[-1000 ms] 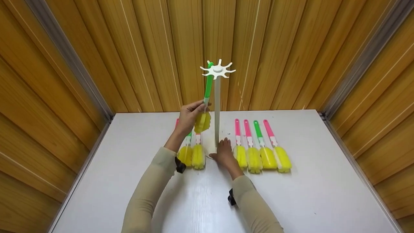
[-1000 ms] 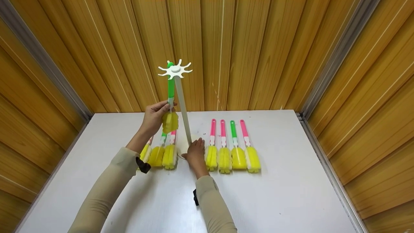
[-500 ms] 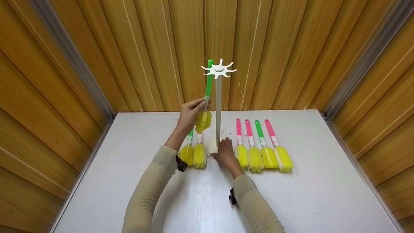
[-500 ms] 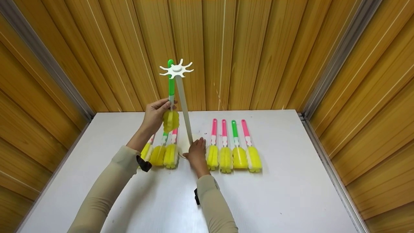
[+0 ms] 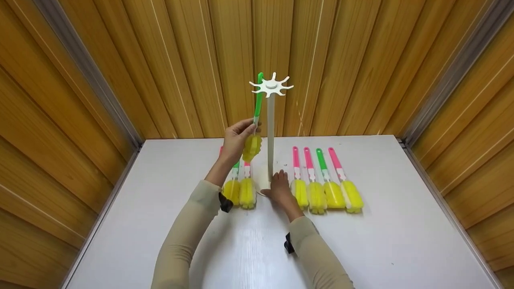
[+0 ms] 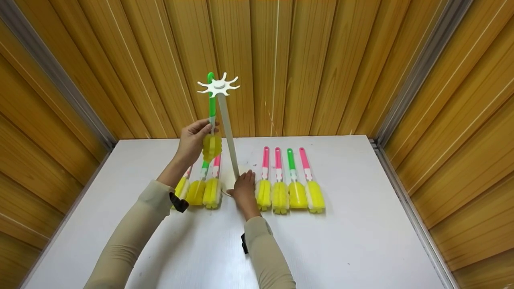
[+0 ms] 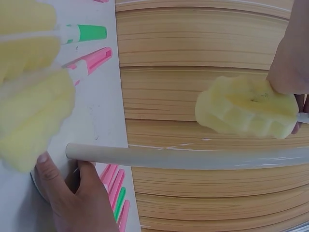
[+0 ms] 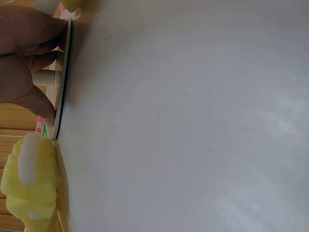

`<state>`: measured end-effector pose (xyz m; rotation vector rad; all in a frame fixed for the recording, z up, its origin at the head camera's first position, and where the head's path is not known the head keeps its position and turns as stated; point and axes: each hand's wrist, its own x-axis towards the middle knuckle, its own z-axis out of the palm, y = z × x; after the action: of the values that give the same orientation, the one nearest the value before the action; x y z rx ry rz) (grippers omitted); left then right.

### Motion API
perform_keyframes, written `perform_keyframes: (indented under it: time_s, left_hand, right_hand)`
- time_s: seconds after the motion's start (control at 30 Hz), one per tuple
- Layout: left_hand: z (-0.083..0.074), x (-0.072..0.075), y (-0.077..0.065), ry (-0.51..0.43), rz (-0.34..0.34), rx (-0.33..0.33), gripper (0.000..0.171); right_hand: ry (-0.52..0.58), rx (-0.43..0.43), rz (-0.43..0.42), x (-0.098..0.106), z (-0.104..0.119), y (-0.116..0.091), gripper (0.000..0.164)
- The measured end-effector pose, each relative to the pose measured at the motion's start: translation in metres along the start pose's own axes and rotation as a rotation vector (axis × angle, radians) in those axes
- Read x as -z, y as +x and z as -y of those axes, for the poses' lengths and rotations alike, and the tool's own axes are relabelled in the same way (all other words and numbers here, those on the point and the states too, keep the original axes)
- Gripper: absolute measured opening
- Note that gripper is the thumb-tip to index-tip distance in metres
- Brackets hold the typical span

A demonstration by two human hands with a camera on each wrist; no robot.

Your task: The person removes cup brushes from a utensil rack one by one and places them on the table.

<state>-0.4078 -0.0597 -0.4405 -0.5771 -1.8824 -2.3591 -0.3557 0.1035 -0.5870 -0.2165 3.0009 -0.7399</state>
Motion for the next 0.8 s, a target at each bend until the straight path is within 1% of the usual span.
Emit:
perform_keyframes:
  time_s: [0.1, 0.27, 0.33, 0.43, 0.53, 0.63, 0.8]
  left_hand:
    - [-0.001, 0.001, 0.001, -0.004, 0.004, 0.008, 0.032]
    - [-0.004, 0.006, 0.002, -0.018, -0.008, 0.019, 0.026]
    - [-0.006, 0.008, 0.002, -0.041, -0.016, 0.022, 0.025]
    - [-0.007, 0.011, 0.003, -0.121, -0.052, 0.035, 0.025]
    - [-0.008, 0.016, 0.003, -0.169, -0.118, 0.033, 0.025]
    - [-0.006, 0.023, 0.002, -0.115, -0.155, 0.031, 0.025]
    - [-0.001, 0.032, -0.003, -0.046, -0.194, 0.066, 0.025]
  right_hand:
    - [0.006, 0.0, 0.003, 0.001, 0.0, -0.001, 0.084]
    - [0.016, -0.01, -0.005, 0.001, 0.001, -0.002, 0.086]
    - [0.018, -0.007, -0.015, 0.0, 0.001, -0.002, 0.087]
    - [0.026, -0.009, -0.012, -0.001, 0.001, -0.003, 0.087]
    - [0.045, -0.011, 0.004, -0.002, 0.001, -0.002, 0.086]
    - [0.059, -0.03, 0.024, -0.001, 0.001, -0.001, 0.087]
    - [0.075, -0.051, 0.028, 0.0, 0.001, -0.001, 0.087]
